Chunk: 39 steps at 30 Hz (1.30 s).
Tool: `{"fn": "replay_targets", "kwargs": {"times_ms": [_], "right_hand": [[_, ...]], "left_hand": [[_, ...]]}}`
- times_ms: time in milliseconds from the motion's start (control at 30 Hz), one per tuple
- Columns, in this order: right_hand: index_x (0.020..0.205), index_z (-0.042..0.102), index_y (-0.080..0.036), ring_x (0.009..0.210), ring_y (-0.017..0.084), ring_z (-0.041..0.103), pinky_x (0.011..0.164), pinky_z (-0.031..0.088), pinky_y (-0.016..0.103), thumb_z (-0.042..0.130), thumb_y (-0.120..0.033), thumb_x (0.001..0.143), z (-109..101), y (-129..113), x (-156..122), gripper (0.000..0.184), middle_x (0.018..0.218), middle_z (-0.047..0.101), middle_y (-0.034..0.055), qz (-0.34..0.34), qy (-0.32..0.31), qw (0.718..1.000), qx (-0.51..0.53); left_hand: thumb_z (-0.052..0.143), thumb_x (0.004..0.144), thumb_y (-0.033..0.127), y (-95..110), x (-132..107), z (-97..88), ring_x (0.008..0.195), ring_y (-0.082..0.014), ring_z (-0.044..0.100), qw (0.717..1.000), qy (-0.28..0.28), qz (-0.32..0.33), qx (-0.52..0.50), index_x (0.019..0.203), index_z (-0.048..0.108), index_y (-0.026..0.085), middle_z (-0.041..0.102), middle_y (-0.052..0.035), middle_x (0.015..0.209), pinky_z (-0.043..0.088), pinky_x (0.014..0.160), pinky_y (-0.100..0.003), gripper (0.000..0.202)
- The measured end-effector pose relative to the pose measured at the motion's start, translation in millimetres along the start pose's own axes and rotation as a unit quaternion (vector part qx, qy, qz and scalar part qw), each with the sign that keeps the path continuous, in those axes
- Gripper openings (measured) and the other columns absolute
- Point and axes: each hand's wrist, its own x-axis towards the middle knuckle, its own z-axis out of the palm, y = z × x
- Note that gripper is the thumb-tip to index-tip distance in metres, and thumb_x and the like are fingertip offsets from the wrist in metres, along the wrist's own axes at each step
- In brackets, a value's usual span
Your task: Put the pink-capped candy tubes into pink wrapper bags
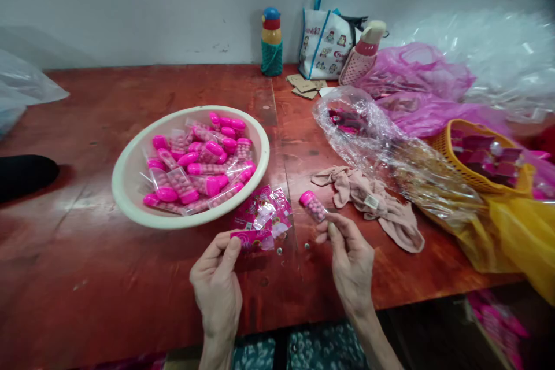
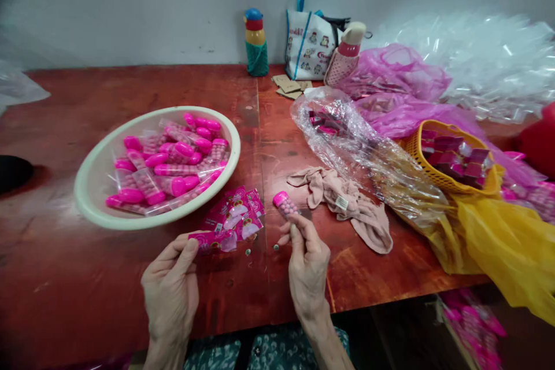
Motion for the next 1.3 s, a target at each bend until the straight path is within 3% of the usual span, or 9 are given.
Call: {"fn": "replay_targets", "kwargs": {"times_ms": [67,167,333,467,733,933,1100,1233,1300], "right_hand": [[0.096,0.059,-0.021,0.072,0.014,0.060,0.067,0.048,0.025,0.053,-0.021,0.086,5,-6,-4,0.012,0.081,0.061,0.0008,0.034,-0.043,0.997,0.045],[0.083,0.063,-0.019,0.082,0.017,0.057,0.072,0.046,0.028,0.068,-0.022,0.075,19,-16,-10,0.010,0.084,0.060,0.0024,0.001,-0.111,0.992,0.062],[0.070,0.062,-0.018,0.069,0.016,0.051,0.063,0.042,0.028,0.063,-0.014,0.079,31,-18,-11,0.010,0.067,0.055,0.0003,-0.044,-0.083,0.995,0.039],[0.070,0.063,-0.017,0.072,0.016,0.051,0.065,0.043,0.029,0.066,-0.008,0.075,30,-18,-11,0.010,0.071,0.059,0.0025,-0.081,-0.077,0.993,0.037],[0.071,0.063,-0.016,0.062,0.015,0.047,0.060,0.040,0.030,0.064,-0.008,0.078,32,-16,-13,0.011,0.061,0.059,0.0009,-0.130,-0.067,0.989,0.019],[0.083,0.063,-0.015,0.058,0.012,0.045,0.057,0.037,0.029,0.058,-0.002,0.079,36,-13,-13,0.014,0.063,0.055,0.0002,-0.189,-0.037,0.981,0.034],[0.075,0.063,-0.018,0.059,0.012,0.044,0.055,0.036,0.026,0.062,-0.008,0.079,30,-16,-17,0.011,0.060,0.052,-0.0018,-0.077,-0.044,0.992,0.092],[0.067,0.055,-0.020,0.059,0.011,0.044,0.054,0.036,0.024,0.060,-0.015,0.081,13,-21,-14,0.016,0.061,0.048,-0.0037,0.028,0.038,0.974,0.221],[0.069,0.057,-0.020,0.060,0.011,0.045,0.054,0.036,0.023,0.061,-0.015,0.081,8,-22,-10,0.013,0.062,0.048,-0.0037,0.032,0.058,0.977,0.202]], "left_hand": [[0.070,0.068,0.019,-1,-1,0.2,0.071,-0.0111,0.051,1.000,0.000,-0.002,-0.006,0.063,0.067,0.017,0.061,0.0021,0.070,0.040,0.069,-0.020,0.006],[0.068,0.071,0.019,-3,-6,4.6,0.072,-0.0109,0.052,0.999,-0.030,-0.009,-0.001,0.064,0.067,0.016,0.062,0.0020,0.072,0.041,0.070,-0.020,0.008],[0.070,0.069,0.025,-3,-7,10.5,0.075,-0.0144,0.057,0.994,-0.074,-0.076,-0.022,0.072,0.072,0.017,0.066,-0.0009,0.071,0.044,0.074,-0.023,0.009],[0.071,0.069,0.024,-2,-3,15.9,0.079,-0.0180,0.061,0.984,-0.116,-0.129,-0.027,0.081,0.074,0.016,0.070,-0.0042,0.074,0.046,0.077,-0.027,0.015],[0.075,0.062,0.021,-5,-3,27.0,0.059,-0.0126,0.060,0.976,-0.027,-0.186,-0.111,0.066,0.073,0.014,0.069,-0.0019,0.062,0.051,0.065,-0.025,0.008],[0.078,0.058,0.020,-7,-6,32.2,0.055,-0.0104,0.058,0.969,-0.011,-0.212,-0.128,0.063,0.072,0.013,0.067,-0.0009,0.059,0.051,0.060,-0.023,0.010],[0.077,0.061,0.021,-5,-12,36.2,0.054,-0.0080,0.056,0.964,-0.013,-0.230,-0.129,0.062,0.070,0.012,0.067,-0.0005,0.058,0.049,0.058,-0.019,0.011],[0.076,0.062,0.022,-3,-1,30.0,0.057,-0.0102,0.059,0.967,0.037,-0.220,-0.121,0.068,0.070,0.012,0.068,-0.0015,0.062,0.049,0.057,-0.020,0.014],[0.076,0.063,0.023,0,3,26.5,0.061,-0.0117,0.061,0.969,0.049,-0.209,-0.122,0.071,0.070,0.012,0.070,-0.0026,0.066,0.050,0.059,-0.022,0.015]]}}
